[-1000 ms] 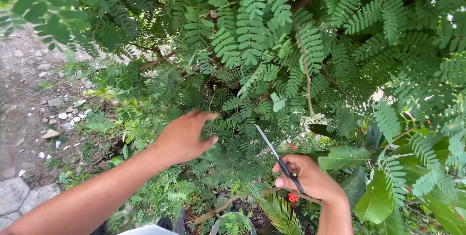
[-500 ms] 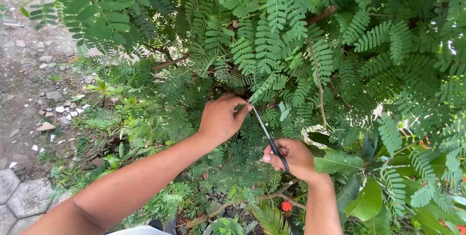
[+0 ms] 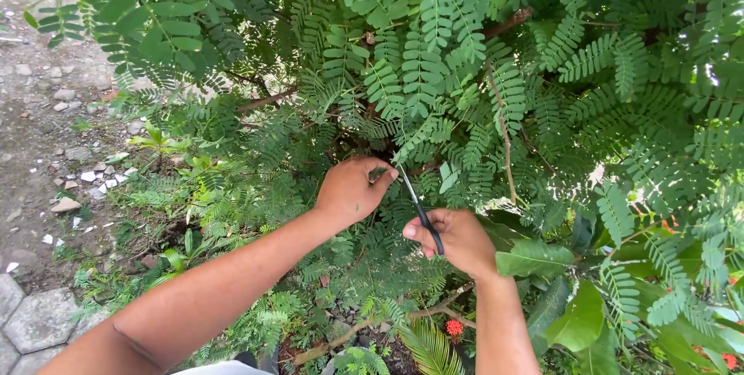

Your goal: Pruning leaves and small branches from a plant using scissors.

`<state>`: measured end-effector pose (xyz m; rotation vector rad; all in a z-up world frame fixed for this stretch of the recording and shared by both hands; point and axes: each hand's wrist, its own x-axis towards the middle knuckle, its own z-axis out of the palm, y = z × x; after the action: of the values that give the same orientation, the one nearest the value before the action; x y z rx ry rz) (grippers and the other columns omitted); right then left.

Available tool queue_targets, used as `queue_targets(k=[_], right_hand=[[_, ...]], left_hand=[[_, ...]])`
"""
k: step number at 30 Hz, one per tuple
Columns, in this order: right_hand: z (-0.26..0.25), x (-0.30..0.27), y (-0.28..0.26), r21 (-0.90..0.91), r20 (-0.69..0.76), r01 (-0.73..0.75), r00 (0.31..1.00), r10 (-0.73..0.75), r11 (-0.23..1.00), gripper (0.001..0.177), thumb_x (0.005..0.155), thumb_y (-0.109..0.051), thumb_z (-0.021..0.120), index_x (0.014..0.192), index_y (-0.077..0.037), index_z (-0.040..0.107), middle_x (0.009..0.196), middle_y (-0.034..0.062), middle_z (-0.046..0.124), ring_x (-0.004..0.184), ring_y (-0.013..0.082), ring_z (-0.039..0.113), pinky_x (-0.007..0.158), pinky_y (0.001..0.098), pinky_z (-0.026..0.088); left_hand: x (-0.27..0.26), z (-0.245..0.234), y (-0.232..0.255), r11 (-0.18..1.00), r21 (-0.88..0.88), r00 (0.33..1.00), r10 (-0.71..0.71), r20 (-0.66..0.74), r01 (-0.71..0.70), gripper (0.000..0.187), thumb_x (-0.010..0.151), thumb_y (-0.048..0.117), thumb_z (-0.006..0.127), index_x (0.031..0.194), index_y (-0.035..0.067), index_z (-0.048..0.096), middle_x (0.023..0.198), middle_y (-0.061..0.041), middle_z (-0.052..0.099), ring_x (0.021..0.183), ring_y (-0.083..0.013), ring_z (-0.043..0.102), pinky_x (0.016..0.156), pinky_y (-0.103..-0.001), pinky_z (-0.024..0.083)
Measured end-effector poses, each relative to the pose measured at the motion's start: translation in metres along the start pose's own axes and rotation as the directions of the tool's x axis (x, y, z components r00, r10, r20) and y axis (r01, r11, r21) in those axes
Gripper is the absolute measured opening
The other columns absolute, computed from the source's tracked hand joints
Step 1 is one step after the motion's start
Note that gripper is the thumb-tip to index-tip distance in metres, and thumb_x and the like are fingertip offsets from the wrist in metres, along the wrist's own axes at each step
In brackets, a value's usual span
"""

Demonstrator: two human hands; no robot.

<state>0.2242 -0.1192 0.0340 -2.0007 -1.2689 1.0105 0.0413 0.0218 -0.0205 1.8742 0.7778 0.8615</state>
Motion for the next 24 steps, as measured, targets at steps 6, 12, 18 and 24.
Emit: queue_targets(k=[6,12,18,24], right_hand=[[0.001,0.006,0.000,0.005,0.009,-0.008,1.000,0.008,1.000,0.036,0.087,-0.020,0.083,0.098,0.013,0.072,0.063,0.0158,0.069,0.048,0.0173,0.065,0.046,0.0262,0.041],[0.002,-0.005,-0.003,0.029,-0.019,0.054,0.998,-0.054,0.998,0.030,0.084,-0.016,0.086,0.091,0.011,0.074,0.058,0.0149,0.067,0.044,0.0172,0.063,0.044,0.0245,0.041],[0.008,-0.045,0.000,-0.226,-0.052,-0.349,0.937,0.346,0.910,0.015,0.085,-0.016,0.084,0.092,-0.004,0.079,0.066,0.0066,0.072,0.053,0.0119,0.060,0.051,0.0240,0.045],[0.013,-0.083,0.094,-0.035,0.175,-0.127,0.976,0.131,0.991,0.033,0.070,-0.024,0.094,0.088,-0.001,0.080,0.062,0.0038,0.070,0.050,0.0135,0.057,0.050,0.0269,0.040]], left_hand=[[0.000,-0.008,0.010,0.998,-0.018,0.996,-0.063,0.057,0.064,0.025,0.101,0.026,0.060,0.111,0.011,0.078,0.091,-0.016,0.075,0.095,-0.0336,0.076,0.081,-0.044,0.062],[-0.003,-0.015,0.017,0.998,0.008,0.996,-0.058,0.066,0.058,0.025,0.100,0.025,0.060,0.111,0.010,0.078,0.093,-0.018,0.076,0.095,-0.0362,0.076,0.082,-0.046,0.061],[-0.033,-0.037,-0.001,0.989,0.137,0.989,-0.073,0.131,0.055,0.027,0.092,0.031,0.059,0.100,0.013,0.078,0.097,-0.006,0.076,0.075,-0.0280,0.069,0.072,-0.041,0.055],[-0.081,-0.063,-0.049,0.873,0.478,0.852,-0.173,0.494,-0.100,0.047,0.079,0.014,0.075,0.125,0.019,0.066,0.124,-0.003,0.065,0.100,-0.0225,0.070,0.093,-0.039,0.059]])
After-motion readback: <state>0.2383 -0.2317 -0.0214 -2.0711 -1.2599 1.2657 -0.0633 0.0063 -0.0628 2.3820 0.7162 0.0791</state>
